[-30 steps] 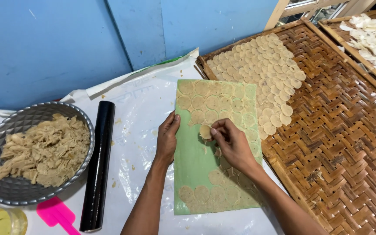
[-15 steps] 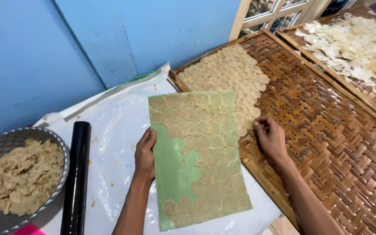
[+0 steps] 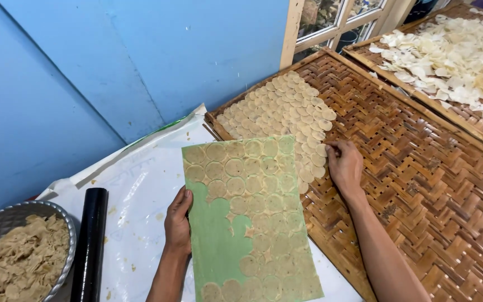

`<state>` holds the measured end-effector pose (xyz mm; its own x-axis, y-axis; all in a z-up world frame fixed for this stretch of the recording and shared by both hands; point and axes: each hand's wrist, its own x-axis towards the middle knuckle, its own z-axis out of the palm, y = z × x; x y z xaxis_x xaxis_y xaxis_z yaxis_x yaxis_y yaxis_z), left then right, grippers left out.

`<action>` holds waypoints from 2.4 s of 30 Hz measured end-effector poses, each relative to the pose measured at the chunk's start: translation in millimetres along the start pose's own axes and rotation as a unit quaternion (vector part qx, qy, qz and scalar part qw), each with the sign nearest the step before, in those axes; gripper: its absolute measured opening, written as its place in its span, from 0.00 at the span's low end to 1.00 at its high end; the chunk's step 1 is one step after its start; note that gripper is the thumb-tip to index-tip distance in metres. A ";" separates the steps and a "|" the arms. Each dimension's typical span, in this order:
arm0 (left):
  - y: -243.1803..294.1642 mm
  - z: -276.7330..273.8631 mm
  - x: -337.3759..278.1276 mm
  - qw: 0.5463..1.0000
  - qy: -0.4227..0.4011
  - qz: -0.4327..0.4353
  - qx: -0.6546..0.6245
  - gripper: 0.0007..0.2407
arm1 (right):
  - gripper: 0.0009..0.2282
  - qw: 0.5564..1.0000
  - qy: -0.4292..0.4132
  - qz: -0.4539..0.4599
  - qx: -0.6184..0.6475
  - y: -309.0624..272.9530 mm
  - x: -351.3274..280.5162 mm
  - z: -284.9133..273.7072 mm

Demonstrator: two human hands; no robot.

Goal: Cutting circular pieces from a thin sheet of dough and arranging them on a drying tray.

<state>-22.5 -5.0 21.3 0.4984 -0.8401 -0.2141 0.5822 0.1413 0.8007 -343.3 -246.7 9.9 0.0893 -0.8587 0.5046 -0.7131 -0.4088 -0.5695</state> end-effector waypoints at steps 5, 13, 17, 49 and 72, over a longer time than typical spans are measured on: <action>-11.6 5.4 27.4 1.000 0.001 0.013 0.026 0.18 | 0.10 1.000 0.003 -0.002 -0.010 15.5 -0.4 9.0; -37.6 35.1 62.5 0.998 -0.037 0.023 -0.051 0.19 | 0.10 0.996 0.023 -0.075 0.048 -35.6 -5.5 -10.7; -43.2 27.7 64.9 0.999 -0.030 0.028 -0.028 0.19 | 0.09 0.981 -0.058 -0.166 0.080 -70.5 -22.6 -4.3; -40.3 34.3 49.5 0.999 -0.033 0.043 -0.002 0.17 | 0.05 0.936 -0.271 -0.225 -0.007 -130.8 -52.6 26.4; -37.5 34.3 47.5 0.999 -0.038 0.035 0.005 0.17 | 0.12 0.913 -0.335 -0.224 0.068 -145.3 -51.9 -8.2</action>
<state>-42.6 -68.2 0.3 0.4877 -0.8655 -0.1138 0.5410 0.1973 0.8176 -250.0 -140.2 71.8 0.7883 -0.5740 0.2217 -0.4126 -0.7604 -0.5015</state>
